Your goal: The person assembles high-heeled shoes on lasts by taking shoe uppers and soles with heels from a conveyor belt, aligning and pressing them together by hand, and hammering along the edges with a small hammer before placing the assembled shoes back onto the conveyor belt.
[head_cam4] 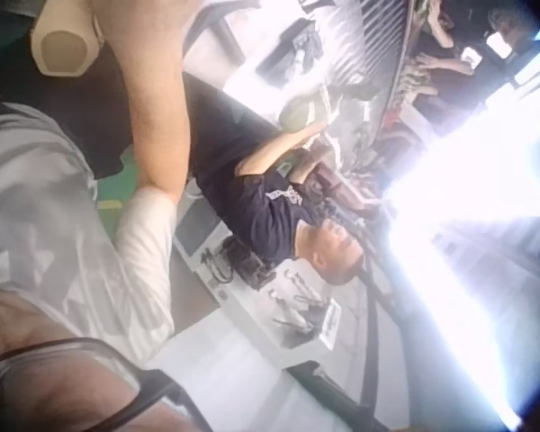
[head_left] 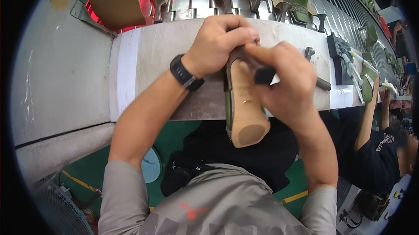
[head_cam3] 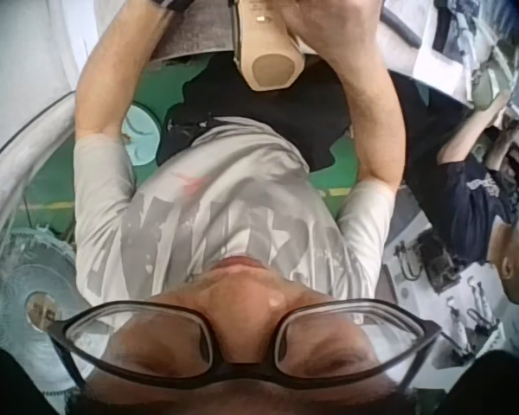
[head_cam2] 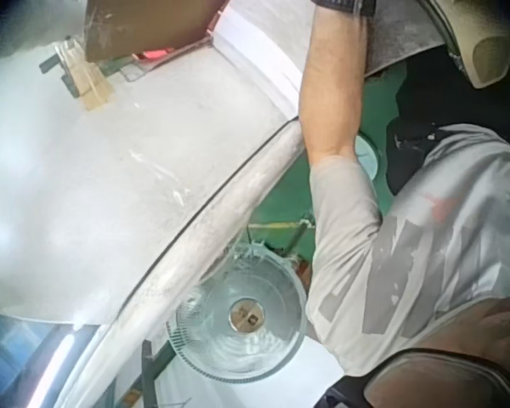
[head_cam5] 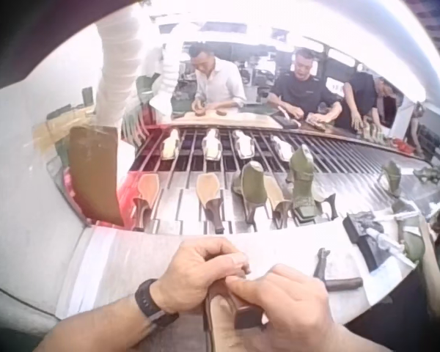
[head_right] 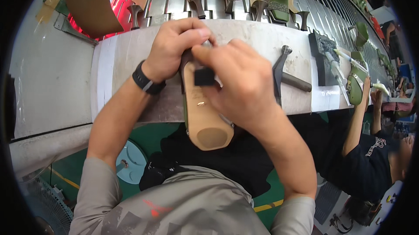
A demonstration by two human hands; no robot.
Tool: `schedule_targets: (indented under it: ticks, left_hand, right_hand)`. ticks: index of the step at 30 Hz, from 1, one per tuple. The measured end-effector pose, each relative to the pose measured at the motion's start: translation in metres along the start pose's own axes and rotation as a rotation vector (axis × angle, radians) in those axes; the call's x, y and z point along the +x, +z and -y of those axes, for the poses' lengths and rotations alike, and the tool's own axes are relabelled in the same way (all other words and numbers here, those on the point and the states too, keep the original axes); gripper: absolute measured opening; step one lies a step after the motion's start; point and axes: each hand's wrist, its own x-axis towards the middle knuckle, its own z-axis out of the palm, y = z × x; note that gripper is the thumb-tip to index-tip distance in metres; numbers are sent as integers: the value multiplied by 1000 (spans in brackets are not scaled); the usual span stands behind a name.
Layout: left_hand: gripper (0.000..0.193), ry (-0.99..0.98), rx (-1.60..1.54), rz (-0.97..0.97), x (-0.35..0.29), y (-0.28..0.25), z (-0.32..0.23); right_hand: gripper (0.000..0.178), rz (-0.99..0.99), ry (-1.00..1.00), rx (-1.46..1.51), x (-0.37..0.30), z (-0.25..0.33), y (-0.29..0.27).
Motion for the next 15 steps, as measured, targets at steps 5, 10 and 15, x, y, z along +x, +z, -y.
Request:
schedule_targets:
  ticks: [5,10,15]
  left_hand:
    - [32,51,208,-55,7,24,8]
    - [48,140,244,-73,9,30,16]
    - [60,288,326,-141,8,32,27]
  right_hand:
    - [21,275,301,-71,12,17,-41]
    - [15,243,449,-71,8,5,-36]
    - [13,184,577,31,7,5,-29]
